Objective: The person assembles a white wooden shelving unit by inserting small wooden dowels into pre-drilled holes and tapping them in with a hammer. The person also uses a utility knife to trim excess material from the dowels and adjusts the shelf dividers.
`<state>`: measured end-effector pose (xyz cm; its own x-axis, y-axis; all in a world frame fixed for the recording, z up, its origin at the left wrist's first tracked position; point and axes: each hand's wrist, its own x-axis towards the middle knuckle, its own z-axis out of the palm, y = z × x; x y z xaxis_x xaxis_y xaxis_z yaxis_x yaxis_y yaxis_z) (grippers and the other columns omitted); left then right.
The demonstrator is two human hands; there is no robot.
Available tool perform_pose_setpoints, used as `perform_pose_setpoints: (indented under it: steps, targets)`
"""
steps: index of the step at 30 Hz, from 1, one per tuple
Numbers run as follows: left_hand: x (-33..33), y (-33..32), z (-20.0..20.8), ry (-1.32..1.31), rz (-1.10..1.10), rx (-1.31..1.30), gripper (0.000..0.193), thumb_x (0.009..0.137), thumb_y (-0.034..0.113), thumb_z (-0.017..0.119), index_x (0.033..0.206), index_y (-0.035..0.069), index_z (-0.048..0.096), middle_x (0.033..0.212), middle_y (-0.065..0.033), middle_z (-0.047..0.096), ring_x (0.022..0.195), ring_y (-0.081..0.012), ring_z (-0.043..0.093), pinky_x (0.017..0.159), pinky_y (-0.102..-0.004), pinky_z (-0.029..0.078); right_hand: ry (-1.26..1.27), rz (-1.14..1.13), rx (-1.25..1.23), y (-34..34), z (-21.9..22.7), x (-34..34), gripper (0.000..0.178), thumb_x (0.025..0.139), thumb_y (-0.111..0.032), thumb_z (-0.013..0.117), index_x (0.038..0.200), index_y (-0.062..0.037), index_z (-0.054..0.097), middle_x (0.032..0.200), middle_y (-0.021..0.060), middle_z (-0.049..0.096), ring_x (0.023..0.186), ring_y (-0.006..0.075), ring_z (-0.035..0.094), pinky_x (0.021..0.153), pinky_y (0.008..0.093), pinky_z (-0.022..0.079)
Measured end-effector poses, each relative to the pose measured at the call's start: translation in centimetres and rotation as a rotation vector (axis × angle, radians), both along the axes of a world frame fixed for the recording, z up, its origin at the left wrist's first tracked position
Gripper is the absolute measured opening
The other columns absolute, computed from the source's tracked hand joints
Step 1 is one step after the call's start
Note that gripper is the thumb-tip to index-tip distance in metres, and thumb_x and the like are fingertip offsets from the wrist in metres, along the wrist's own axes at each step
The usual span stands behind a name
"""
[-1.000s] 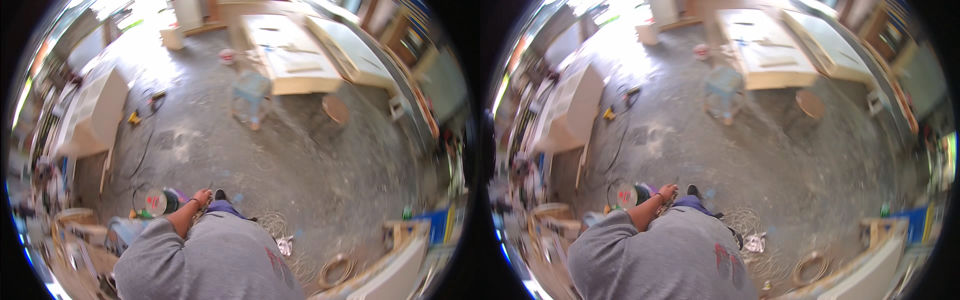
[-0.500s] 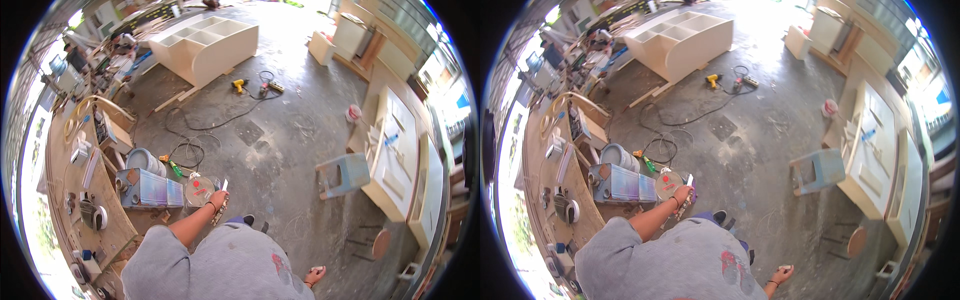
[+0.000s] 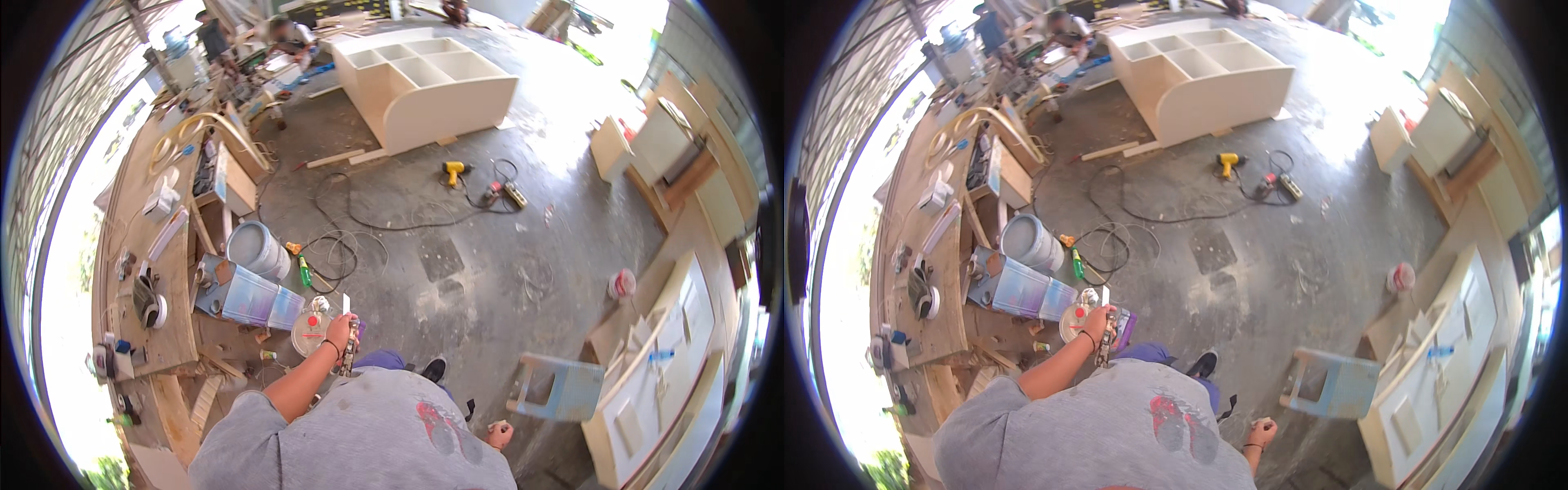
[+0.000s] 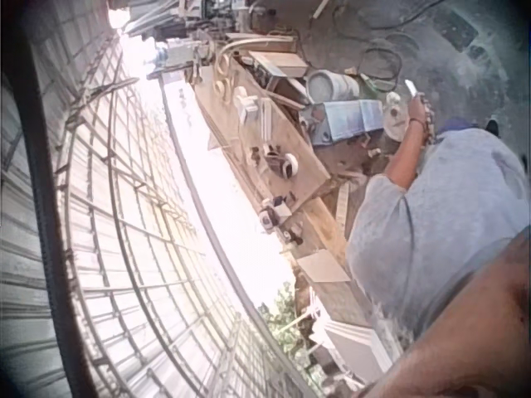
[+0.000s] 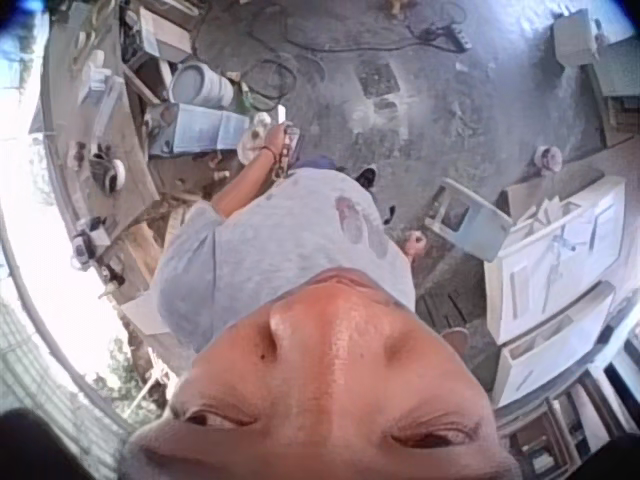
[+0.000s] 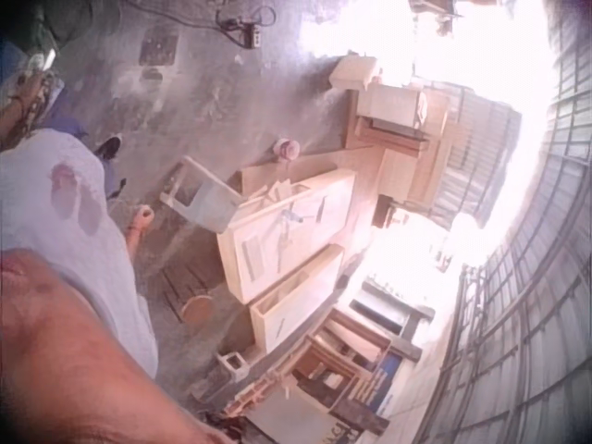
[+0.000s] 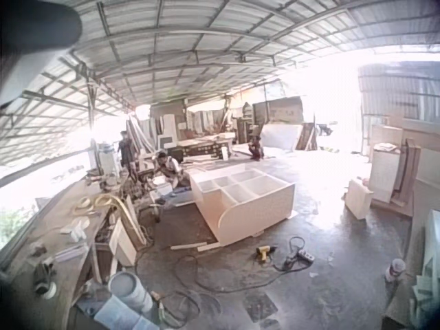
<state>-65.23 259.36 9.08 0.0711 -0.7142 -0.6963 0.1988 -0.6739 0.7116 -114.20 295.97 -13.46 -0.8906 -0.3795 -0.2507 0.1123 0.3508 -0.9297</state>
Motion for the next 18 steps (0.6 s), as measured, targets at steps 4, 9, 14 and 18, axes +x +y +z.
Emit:
perform_pose_setpoints:
  steps: [4, 9, 14, 18]
  targets:
    - [-1.3, -2.6, 5.8, -0.011, 0.175, -0.031, 0.028, 0.101, 0.035, 0.044, 0.109, 0.012, 0.058, 0.066, -0.0067, 0.058, 0.043, -0.0167, 0.054, 0.04, -0.0315, 0.045, -0.061, 0.193, 0.139, -16.3, 5.8, -8.9, 0.028, 0.087, -0.008, 0.06, 0.114, -0.008, 0.05, 0.076, 0.0073, 0.058, 0.054, 0.0165, 0.055, 0.042, 0.0299, 0.043]
    - [-0.4, -6.0, 2.2, -0.081, 0.299, -0.009, 0.029, 0.101, 0.035, 0.044, 0.106, 0.011, 0.06, 0.063, -0.0067, 0.057, 0.044, -0.0173, 0.055, 0.04, -0.0314, 0.046, -0.14, 0.271, 0.163, -37.5, 13.5, -13.5, 0.04, 0.093, -0.011, 0.057, 0.131, -0.0141, 0.049, 0.08, 0.0071, 0.059, 0.056, 0.0135, 0.055, 0.042, 0.0282, 0.04]
    - [3.9, -11.7, -7.6, -0.037, 0.625, 0.084, 0.027, 0.099, 0.037, 0.046, 0.099, 0.012, 0.058, 0.063, -0.0078, 0.056, 0.045, -0.0204, 0.054, 0.04, -0.0337, 0.046, -0.139, 0.425, 0.278, -54.8, 14.1, -6.8, 0.04, 0.093, -0.018, 0.061, 0.131, -0.0164, 0.05, 0.078, 0.006, 0.061, 0.052, 0.0142, 0.055, 0.039, 0.0269, 0.039]
    - [8.1, -20.9, -8.4, 0.205, 0.733, 0.218, 0.028, 0.097, 0.041, 0.045, 0.102, 0.015, 0.057, 0.064, -0.0073, 0.056, 0.045, -0.0226, 0.052, 0.042, -0.0394, 0.044, -0.148, 0.782, 0.506, -62.6, 10.5, 0.8, 0.04, 0.089, -0.016, 0.061, 0.128, -0.0223, 0.052, 0.077, 0.0049, 0.064, 0.057, 0.0161, 0.06, 0.042, 0.0303, 0.043]
